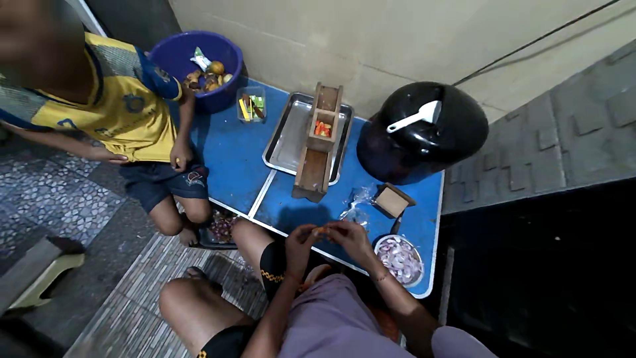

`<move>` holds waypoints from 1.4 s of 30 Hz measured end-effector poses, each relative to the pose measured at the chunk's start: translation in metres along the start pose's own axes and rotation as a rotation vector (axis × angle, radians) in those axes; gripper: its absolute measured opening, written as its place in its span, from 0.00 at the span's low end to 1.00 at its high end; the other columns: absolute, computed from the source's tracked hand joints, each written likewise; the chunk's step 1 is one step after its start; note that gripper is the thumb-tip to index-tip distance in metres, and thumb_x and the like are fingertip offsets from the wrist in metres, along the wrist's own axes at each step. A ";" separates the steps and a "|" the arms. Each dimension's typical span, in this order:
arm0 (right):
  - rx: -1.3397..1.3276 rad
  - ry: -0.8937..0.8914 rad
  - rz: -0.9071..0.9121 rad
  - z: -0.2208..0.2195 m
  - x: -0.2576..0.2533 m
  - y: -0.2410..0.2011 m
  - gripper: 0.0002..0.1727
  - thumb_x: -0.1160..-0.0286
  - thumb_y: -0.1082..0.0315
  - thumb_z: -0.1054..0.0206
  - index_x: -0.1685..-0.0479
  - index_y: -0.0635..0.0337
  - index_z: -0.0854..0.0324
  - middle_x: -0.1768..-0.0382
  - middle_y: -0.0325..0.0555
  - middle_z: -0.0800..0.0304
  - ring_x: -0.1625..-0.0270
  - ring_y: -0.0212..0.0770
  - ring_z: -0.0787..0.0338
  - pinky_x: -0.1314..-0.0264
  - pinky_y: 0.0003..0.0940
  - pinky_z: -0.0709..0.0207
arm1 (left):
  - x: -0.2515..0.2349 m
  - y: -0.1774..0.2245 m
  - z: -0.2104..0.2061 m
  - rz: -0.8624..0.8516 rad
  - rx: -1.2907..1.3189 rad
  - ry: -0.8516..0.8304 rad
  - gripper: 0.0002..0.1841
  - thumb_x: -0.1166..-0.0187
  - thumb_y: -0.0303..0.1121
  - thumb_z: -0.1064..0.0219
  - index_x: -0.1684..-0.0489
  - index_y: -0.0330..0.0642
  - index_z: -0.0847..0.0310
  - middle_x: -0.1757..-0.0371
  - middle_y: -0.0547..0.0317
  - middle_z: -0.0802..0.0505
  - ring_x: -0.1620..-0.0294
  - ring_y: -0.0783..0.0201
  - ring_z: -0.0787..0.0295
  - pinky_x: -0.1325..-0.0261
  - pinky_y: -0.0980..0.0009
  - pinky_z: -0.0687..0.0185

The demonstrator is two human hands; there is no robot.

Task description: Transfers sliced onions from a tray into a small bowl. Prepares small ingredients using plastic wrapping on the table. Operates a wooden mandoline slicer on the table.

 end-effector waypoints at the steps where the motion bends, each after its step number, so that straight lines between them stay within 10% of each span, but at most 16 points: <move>1: 0.108 0.005 0.058 -0.003 0.002 -0.008 0.11 0.20 0.68 0.33 0.49 0.64 0.09 0.58 0.47 0.05 0.60 0.35 0.07 0.50 0.32 0.11 | 0.000 0.001 0.003 -0.011 -0.011 0.002 0.11 0.23 0.20 0.32 0.46 0.24 0.16 0.56 0.50 0.04 0.59 0.64 0.05 0.48 0.67 0.07; 6: 0.491 0.163 0.373 -0.014 0.013 -0.033 0.11 0.27 0.71 0.33 0.57 0.69 0.09 0.63 0.57 0.06 0.64 0.50 0.06 0.56 0.44 0.10 | 0.004 0.003 0.003 -0.002 -0.194 0.004 0.10 0.22 0.26 0.29 0.49 0.30 0.12 0.57 0.54 0.04 0.59 0.69 0.06 0.47 0.71 0.09; 16: 0.293 0.057 0.211 -0.017 0.002 -0.020 0.10 0.27 0.70 0.34 0.58 0.66 0.09 0.66 0.51 0.07 0.67 0.40 0.10 0.59 0.36 0.15 | 0.001 -0.003 0.009 0.003 -0.129 -0.026 0.08 0.18 0.21 0.36 0.49 0.25 0.14 0.59 0.52 0.05 0.61 0.69 0.06 0.48 0.70 0.08; 23: -0.075 -0.086 0.174 -0.023 -0.008 -0.003 0.10 0.23 0.70 0.32 0.53 0.67 0.09 0.31 0.54 0.14 0.40 0.36 0.09 0.40 0.30 0.14 | -0.002 -0.022 0.012 0.207 0.118 0.075 0.09 0.19 0.21 0.35 0.47 0.26 0.17 0.58 0.52 0.07 0.61 0.66 0.08 0.52 0.69 0.09; 28: 0.044 -0.021 0.169 -0.022 -0.013 -0.013 0.10 0.20 0.70 0.34 0.51 0.65 0.09 0.50 0.50 0.05 0.49 0.36 0.06 0.44 0.32 0.11 | 0.000 -0.028 0.006 0.300 0.144 0.097 0.11 0.16 0.25 0.36 0.43 0.26 0.21 0.57 0.50 0.07 0.61 0.64 0.08 0.52 0.67 0.09; 32: 0.046 0.097 0.194 0.020 -0.061 -0.057 0.11 0.18 0.70 0.35 0.48 0.68 0.10 0.52 0.52 0.05 0.50 0.40 0.06 0.40 0.39 0.13 | -0.005 -0.022 0.014 0.240 0.145 0.038 0.18 0.10 0.30 0.43 0.28 0.28 0.27 0.41 0.45 0.11 0.50 0.60 0.08 0.44 0.63 0.11; 42: 0.318 0.360 0.194 0.110 -0.240 -0.122 0.15 0.14 0.65 0.38 0.41 0.63 0.12 0.46 0.59 0.07 0.41 0.55 0.08 0.31 0.57 0.21 | 0.006 -0.012 0.043 0.234 0.108 0.076 0.17 0.09 0.33 0.44 0.32 0.32 0.21 0.44 0.45 0.08 0.50 0.57 0.07 0.44 0.60 0.11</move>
Point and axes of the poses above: each hand's wrist, its own x-axis away from the middle knuckle, its own z-axis out of the back of the hand, y = z × x, the point moved 10 cm from there along -x, towards the middle knuckle
